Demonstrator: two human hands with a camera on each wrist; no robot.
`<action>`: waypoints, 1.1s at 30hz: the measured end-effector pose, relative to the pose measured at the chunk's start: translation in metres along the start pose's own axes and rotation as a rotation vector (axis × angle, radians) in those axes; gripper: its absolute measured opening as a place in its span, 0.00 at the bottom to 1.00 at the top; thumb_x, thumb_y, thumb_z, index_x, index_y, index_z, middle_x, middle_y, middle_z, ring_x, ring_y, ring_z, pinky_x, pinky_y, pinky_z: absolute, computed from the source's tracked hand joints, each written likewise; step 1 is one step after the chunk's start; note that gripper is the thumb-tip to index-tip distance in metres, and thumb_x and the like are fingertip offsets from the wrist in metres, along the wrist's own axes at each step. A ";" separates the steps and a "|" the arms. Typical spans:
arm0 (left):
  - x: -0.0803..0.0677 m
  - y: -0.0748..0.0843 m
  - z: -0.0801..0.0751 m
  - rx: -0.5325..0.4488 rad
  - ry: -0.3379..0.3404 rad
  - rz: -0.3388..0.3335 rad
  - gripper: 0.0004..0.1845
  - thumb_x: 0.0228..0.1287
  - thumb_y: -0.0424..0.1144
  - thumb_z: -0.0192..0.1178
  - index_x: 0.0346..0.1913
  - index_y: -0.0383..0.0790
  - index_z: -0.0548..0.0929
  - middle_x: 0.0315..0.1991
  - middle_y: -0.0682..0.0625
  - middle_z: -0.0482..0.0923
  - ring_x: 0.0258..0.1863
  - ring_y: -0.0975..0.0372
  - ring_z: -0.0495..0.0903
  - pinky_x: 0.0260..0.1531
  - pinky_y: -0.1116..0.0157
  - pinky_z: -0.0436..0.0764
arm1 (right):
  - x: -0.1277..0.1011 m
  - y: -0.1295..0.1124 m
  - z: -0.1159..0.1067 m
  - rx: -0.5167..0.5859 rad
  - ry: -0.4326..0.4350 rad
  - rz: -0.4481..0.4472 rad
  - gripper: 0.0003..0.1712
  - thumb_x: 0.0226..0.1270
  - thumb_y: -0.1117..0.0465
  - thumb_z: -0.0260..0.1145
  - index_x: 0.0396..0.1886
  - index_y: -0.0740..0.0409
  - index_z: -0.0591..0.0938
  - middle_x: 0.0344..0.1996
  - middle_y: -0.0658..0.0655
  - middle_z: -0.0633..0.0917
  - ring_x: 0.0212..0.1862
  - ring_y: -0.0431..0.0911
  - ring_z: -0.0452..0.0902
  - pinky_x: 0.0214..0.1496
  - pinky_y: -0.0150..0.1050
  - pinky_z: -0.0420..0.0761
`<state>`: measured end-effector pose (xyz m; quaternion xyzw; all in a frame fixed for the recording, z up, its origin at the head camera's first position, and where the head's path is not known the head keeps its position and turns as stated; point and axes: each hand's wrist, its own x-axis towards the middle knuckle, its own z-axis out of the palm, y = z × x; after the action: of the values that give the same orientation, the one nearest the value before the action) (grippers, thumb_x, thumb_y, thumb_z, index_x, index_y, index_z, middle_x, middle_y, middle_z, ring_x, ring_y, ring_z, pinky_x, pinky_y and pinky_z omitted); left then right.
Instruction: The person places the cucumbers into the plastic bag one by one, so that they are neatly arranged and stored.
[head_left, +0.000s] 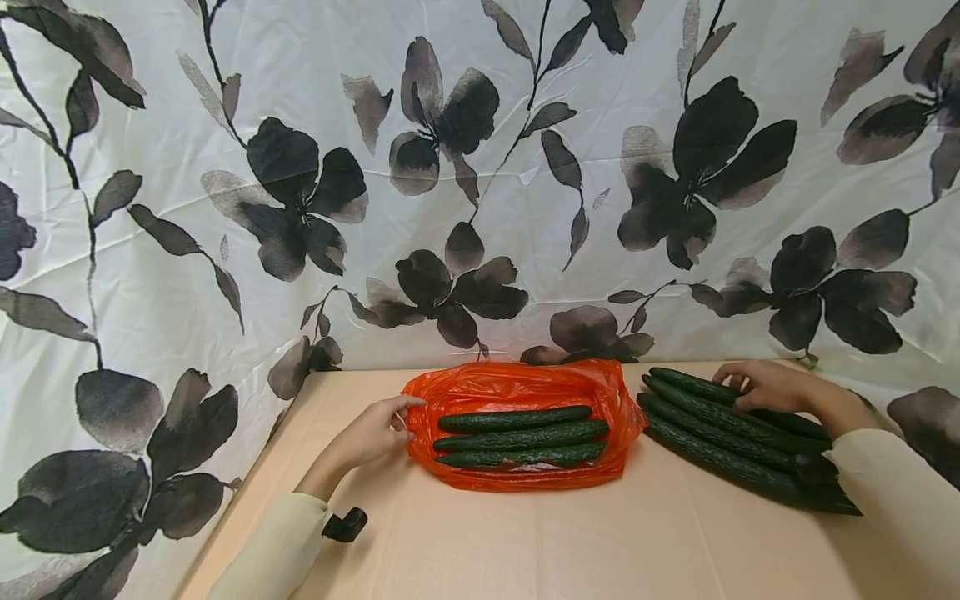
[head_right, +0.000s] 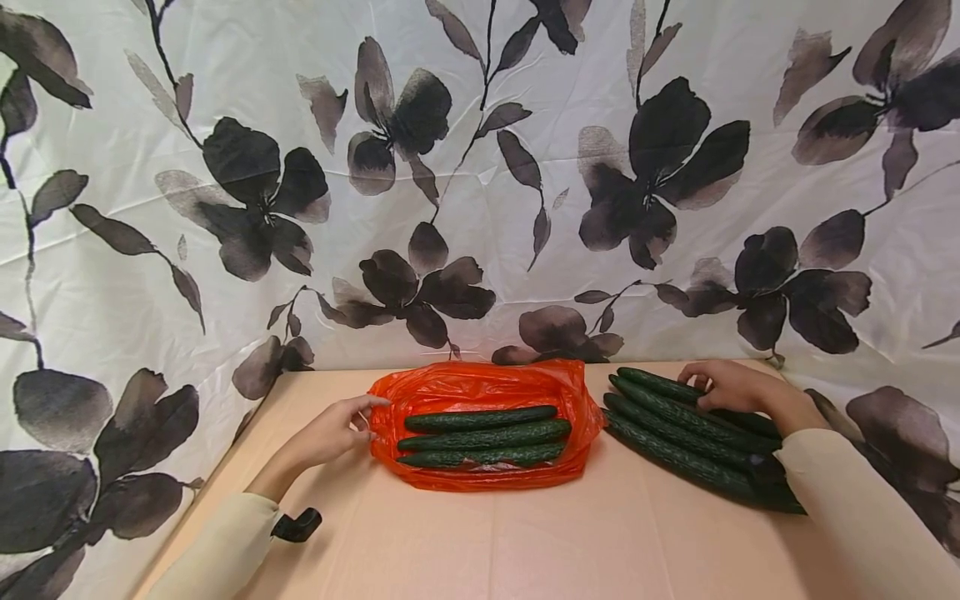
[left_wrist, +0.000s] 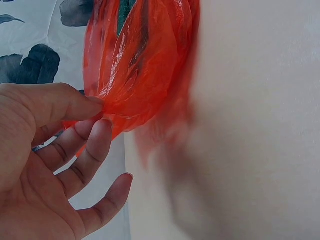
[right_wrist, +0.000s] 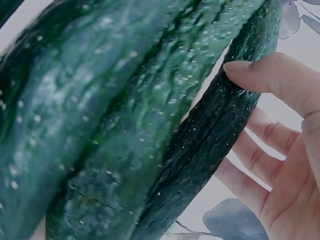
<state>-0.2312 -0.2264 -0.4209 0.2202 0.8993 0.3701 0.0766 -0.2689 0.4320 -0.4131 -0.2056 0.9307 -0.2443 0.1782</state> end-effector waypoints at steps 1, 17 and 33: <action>0.000 0.000 0.000 0.000 0.000 0.001 0.29 0.55 0.18 0.59 0.63 0.29 0.78 0.37 0.45 0.77 0.33 0.58 0.75 0.32 0.67 0.75 | 0.000 -0.001 -0.001 -0.013 0.008 -0.003 0.28 0.63 0.64 0.70 0.62 0.66 0.76 0.51 0.68 0.81 0.50 0.62 0.81 0.42 0.47 0.83; 0.002 0.001 0.000 0.004 0.006 -0.017 0.29 0.56 0.19 0.58 0.64 0.29 0.78 0.36 0.47 0.77 0.33 0.59 0.76 0.33 0.67 0.77 | 0.005 -0.025 -0.020 -0.068 -0.010 -0.032 0.29 0.66 0.66 0.68 0.64 0.73 0.74 0.52 0.71 0.81 0.51 0.63 0.82 0.46 0.50 0.84; 0.002 0.000 0.002 -0.003 0.004 -0.016 0.29 0.55 0.19 0.58 0.64 0.30 0.78 0.36 0.46 0.77 0.34 0.57 0.76 0.33 0.67 0.77 | 0.006 -0.050 -0.024 -0.117 -0.022 -0.083 0.29 0.67 0.59 0.69 0.64 0.68 0.76 0.49 0.60 0.84 0.50 0.57 0.83 0.50 0.53 0.83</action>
<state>-0.2322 -0.2242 -0.4221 0.2120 0.9006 0.3713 0.0783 -0.2696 0.3985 -0.3687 -0.2567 0.9321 -0.1944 0.1657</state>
